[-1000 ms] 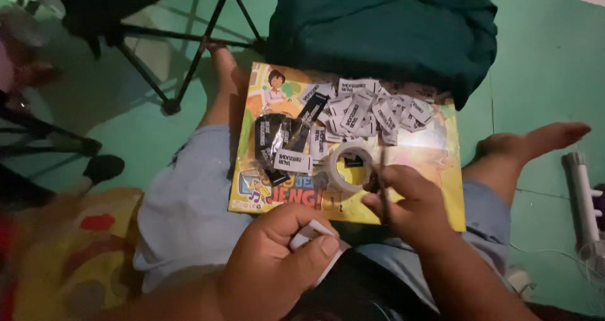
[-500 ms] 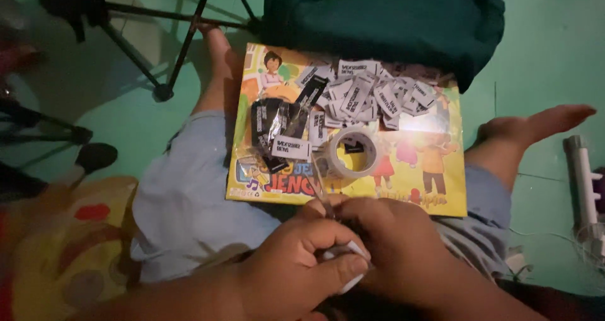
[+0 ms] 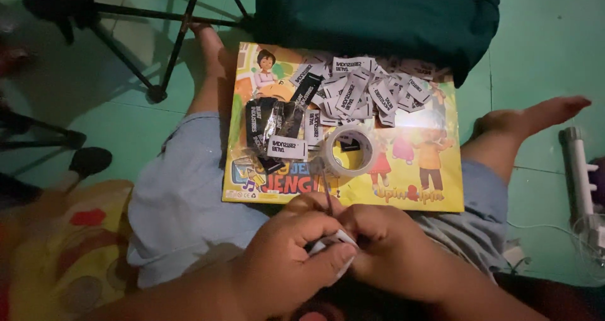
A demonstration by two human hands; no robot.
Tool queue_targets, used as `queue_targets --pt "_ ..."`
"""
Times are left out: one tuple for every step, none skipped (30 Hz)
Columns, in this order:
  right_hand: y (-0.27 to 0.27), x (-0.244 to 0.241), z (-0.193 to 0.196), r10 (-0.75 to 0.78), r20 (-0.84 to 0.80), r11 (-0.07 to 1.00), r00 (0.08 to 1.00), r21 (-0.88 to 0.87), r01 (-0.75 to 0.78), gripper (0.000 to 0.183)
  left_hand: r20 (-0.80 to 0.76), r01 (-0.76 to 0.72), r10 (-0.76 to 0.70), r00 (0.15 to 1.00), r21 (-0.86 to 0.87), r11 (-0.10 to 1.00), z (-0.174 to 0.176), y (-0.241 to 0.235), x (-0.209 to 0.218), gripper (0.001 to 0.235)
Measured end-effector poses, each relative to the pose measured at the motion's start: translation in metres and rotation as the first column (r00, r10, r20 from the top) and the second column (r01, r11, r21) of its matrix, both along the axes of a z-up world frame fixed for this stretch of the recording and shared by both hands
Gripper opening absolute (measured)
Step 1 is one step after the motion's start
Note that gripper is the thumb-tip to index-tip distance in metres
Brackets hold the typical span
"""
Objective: Cutting individual small printed labels from a sheet using scissors
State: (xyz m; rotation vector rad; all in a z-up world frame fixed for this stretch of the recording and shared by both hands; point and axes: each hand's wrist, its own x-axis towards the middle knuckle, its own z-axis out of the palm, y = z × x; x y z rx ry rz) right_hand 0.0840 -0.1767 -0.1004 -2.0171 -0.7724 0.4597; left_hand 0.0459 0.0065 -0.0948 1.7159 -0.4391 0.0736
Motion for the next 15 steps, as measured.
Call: queue_targets --pt "0.0 0.001 0.007 0.003 0.004 1.0 1.0 -0.001 -0.003 0.018 0.004 -0.003 0.003 1.0 -0.001 1.0 0.002 0.0 0.0 0.018" --pt "0.001 0.001 0.013 0.041 -0.052 0.998 0.998 0.055 -0.038 0.019 -0.069 0.007 -0.01 0.998 -0.051 0.999 0.004 0.001 -0.002 0.017" --pt "0.001 0.0 0.018 0.083 -0.106 0.991 0.991 0.113 -0.071 0.021 -0.141 0.012 -0.026 0.99 -0.102 0.995 0.006 0.002 -0.004 0.016" --pt "-0.001 -0.001 0.019 0.078 -0.116 0.991 0.99 0.114 -0.065 0.021 -0.152 0.016 -0.031 0.988 -0.102 0.995 0.007 0.002 -0.006 0.016" --pt "-0.003 -0.001 0.021 0.132 -0.071 0.99 0.989 0.065 -0.127 0.02 -0.136 0.035 -0.05 0.989 -0.109 0.993 0.009 0.003 -0.008 0.016" --pt "-0.006 0.002 0.023 0.189 -0.016 0.982 0.982 0.012 -0.189 0.019 -0.108 0.055 -0.067 0.992 -0.115 0.992 0.01 0.003 -0.007 0.016" --pt "-0.007 0.002 0.025 0.186 -0.015 0.982 0.982 0.012 -0.186 0.019 -0.107 0.058 -0.07 0.992 -0.115 0.992 0.014 0.003 -0.008 0.016" --pt "-0.008 0.003 0.028 0.218 -0.009 0.976 0.976 -0.008 -0.218 0.019 -0.08 0.078 -0.086 0.993 -0.102 0.992 0.017 0.002 -0.008 0.014" --pt "-0.009 0.004 0.031 0.25 -0.003 0.968 0.968 -0.027 -0.25 0.019 -0.053 0.097 -0.102 0.993 -0.088 0.991 0.021 0.002 -0.008 0.013" --pt "-0.008 0.003 0.03 0.25 0.001 0.968 0.968 -0.028 -0.25 0.019 -0.049 0.098 -0.102 0.994 -0.087 0.991 0.02 0.002 -0.007 0.013" --pt "-0.007 0.002 0.028 0.208 0.102 0.976 0.973 -0.085 -0.2 0.02 0.035 0.079 -0.077 0.996 -0.048 0.996 0.019 0.002 -0.006 0.011" --pt "-0.006 0.002 0.026 0.171 0.204 0.98 0.964 -0.133 -0.145 0.023 0.119 0.056 -0.054 0.991 -0.007 0.998 0.018 0.003 -0.005 0.01" --pt "-0.004 0.002 0.026 0.171 0.208 0.981 0.963 -0.131 -0.146 0.023 0.122 0.054 -0.053 0.991 -0.004 0.999 0.019 0.004 -0.005 0.01" --pt "-0.002 0.003 0.027 0.141 0.164 0.989 0.976 -0.074 -0.13 0.029 0.128 0.072 -0.066 0.99 -0.043 0.996 0.019 0.004 -0.005 0.009" --pt "0.0 0.003 0.027 0.113 0.118 0.994 0.987 -0.017 -0.111 0.036 0.134 0.09 -0.079 0.988 -0.082 0.993 0.02 0.005 -0.004 0.008"
